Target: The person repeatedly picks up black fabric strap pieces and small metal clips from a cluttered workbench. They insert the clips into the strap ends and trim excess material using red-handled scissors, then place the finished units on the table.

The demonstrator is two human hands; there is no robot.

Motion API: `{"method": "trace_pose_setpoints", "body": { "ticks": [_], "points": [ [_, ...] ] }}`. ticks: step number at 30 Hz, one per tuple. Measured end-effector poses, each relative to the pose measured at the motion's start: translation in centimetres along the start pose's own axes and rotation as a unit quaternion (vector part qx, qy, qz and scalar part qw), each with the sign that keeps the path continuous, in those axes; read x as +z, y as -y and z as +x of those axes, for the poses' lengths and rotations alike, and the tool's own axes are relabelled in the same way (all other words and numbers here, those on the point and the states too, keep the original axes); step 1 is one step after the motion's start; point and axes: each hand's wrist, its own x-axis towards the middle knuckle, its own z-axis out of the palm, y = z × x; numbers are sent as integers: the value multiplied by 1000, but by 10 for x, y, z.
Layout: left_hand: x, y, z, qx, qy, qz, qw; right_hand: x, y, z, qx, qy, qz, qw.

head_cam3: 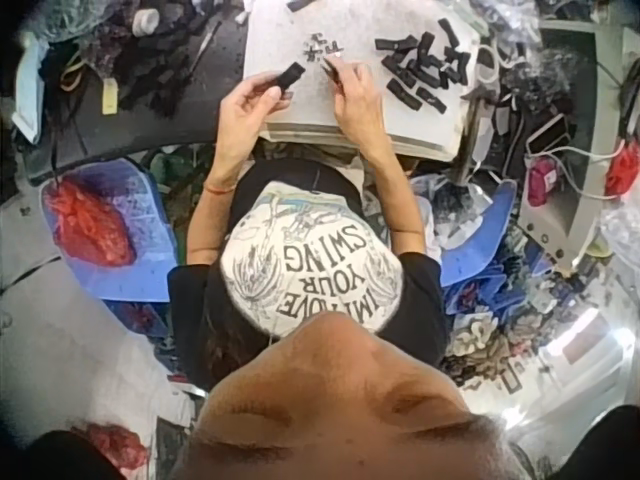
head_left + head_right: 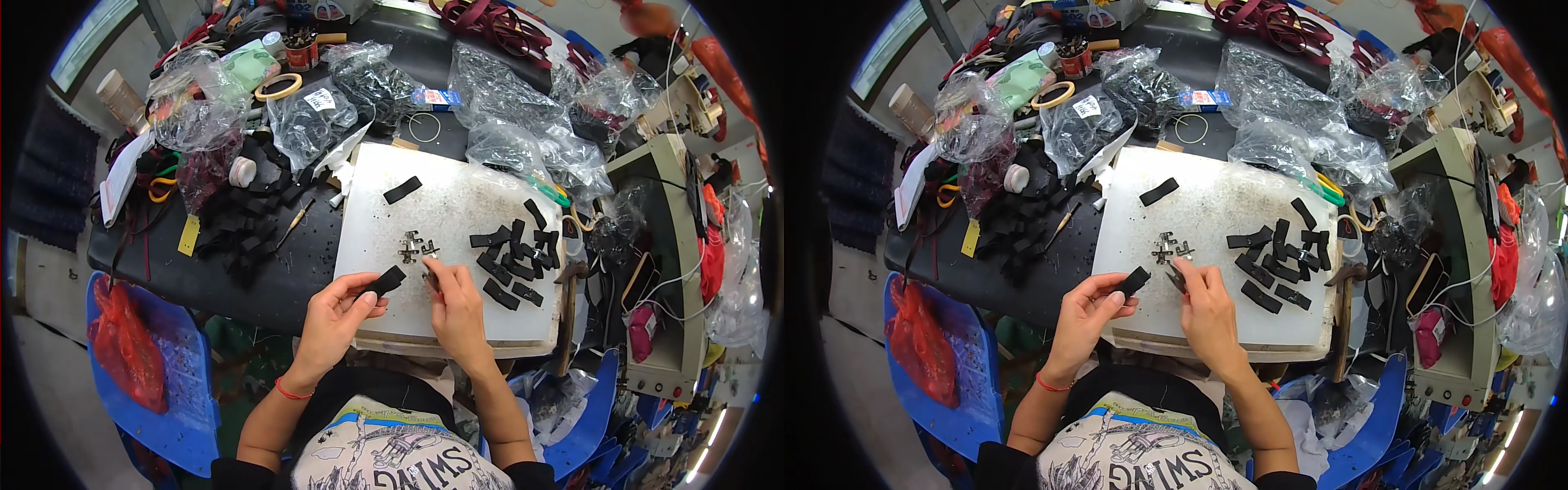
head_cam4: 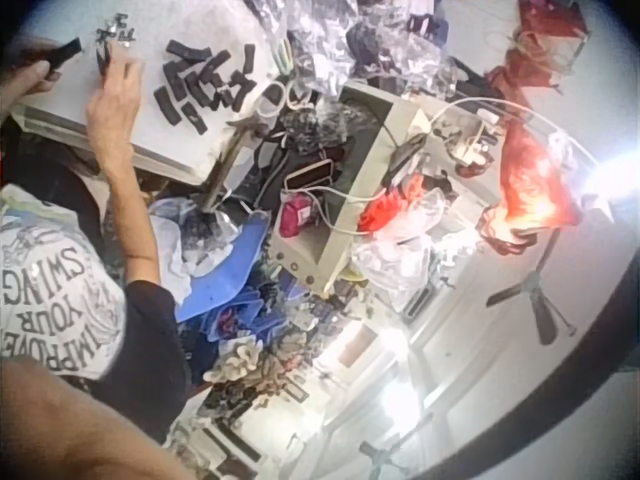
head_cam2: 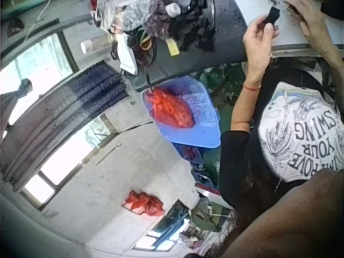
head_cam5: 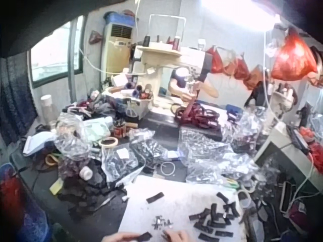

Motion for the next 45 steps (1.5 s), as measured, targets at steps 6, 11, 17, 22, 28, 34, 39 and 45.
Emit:
{"method": "trace_pose_setpoints", "body": {
  "ticks": [6, 11, 17, 22, 28, 34, 39, 45],
  "points": [
    [-2, -3, 1, 14, -13, -33, 999, -2, 1, -3, -21, -11, -11, 1000],
    [-3, -7, -2, -17, 4, -31, 999, -11, 3, -6, 33, -24, 30, 999],
    [4, -17, -12, -26, 53, -9, 998, -16, 29, -19, 35, 67, 302, 950],
    [10, -35, -27, -19, 82, -4, 996, -17, 27, -18, -29, 32, 296, 954],
    [9, -42, -34, -1, 93, 67, 993, -18, 23, -19, -11, 60, 330, 942],
    [7, -48, -34, 69, 94, 172, 978, -22, 23, -11, 16, 113, 315, 942],
    [6, -33, -31, 41, 93, 51, 994, -29, 23, 1, -13, 165, 270, 949],
    [2, -24, -28, -14, 61, -52, 997, -29, 29, 8, -45, 180, 234, 954]
  ]
}}
